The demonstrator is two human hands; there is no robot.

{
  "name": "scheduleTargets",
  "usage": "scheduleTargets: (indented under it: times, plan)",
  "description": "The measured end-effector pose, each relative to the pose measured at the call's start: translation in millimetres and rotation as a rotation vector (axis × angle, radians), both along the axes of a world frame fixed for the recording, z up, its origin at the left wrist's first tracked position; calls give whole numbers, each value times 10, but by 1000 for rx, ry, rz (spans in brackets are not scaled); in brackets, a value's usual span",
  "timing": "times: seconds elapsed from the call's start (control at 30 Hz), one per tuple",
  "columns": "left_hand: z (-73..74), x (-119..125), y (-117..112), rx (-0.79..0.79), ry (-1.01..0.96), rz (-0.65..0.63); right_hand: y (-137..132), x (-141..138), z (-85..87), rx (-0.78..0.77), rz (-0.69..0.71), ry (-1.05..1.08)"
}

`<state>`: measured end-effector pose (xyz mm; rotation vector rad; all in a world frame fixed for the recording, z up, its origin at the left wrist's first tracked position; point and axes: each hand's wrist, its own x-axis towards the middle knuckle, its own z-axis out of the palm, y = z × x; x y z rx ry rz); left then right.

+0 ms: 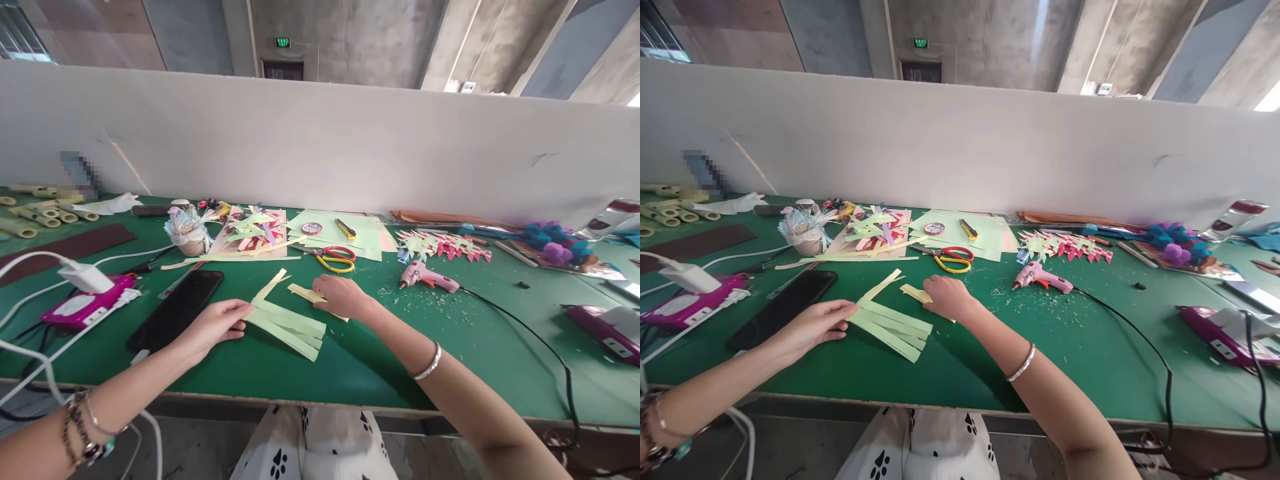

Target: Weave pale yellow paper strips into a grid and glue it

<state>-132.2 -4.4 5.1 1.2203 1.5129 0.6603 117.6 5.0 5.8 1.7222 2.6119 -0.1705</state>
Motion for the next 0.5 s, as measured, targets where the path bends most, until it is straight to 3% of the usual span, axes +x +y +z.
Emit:
scheduleTargets:
  times: [0.3,0.5]
  plan:
    - [-15,-114,7,-6,172,-120,-7,39,-62,81,-105,-51]
    - [41,-200,-52,63,314,-368,-33,70,-95,56,-147,-23]
